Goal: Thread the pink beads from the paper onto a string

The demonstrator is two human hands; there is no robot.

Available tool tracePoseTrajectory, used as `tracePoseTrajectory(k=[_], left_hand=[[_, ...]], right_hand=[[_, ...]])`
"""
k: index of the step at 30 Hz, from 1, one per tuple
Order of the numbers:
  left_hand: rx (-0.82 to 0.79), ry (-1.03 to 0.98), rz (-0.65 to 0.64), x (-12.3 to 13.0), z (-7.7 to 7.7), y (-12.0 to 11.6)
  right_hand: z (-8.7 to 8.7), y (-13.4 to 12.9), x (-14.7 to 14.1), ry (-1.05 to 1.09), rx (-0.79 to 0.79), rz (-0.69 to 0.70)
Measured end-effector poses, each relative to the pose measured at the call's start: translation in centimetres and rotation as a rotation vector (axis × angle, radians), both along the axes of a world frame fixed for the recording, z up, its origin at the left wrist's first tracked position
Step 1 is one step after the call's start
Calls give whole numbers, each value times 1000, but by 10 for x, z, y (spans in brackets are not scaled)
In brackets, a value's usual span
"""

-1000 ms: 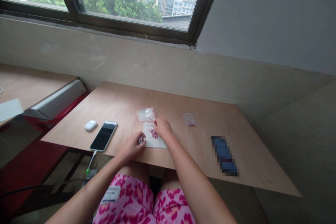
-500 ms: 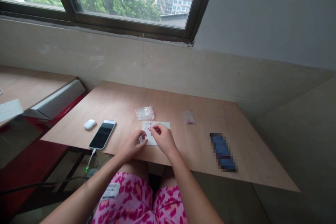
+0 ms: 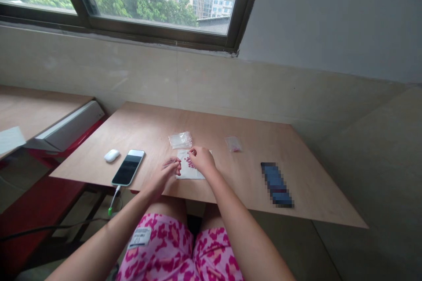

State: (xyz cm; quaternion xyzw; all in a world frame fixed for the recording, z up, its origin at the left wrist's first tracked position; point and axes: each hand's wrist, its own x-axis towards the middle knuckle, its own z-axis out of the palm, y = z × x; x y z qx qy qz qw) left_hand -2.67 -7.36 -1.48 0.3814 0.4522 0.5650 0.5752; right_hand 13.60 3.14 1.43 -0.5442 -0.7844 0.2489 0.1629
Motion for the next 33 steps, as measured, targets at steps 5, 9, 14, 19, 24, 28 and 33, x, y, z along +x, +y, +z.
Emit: tracePoseTrajectory(k=[5,9,14,19,24,28,33], left_hand=[[-15,-162,-10,-5,-1,3],[-31,-137,2,-9,0,6],[-70,-18,26,-12,0,7],[-54,198,72,-13,3,4],[43,263,21,-11,5,2],[5,242,34,-12,4,1],[-35,68,49,-15,6,1]], right_hand=[[-13,17,-26,-156,17,31],[-20,26,-32,-166,-7,95],[-14,33,-34,-131,3,124],[17,12,-32,220,13,98],[50,-22,-34,345,6,293],[44,-15,-25,303,81,163],[13,6,-12,-6,61,115]])
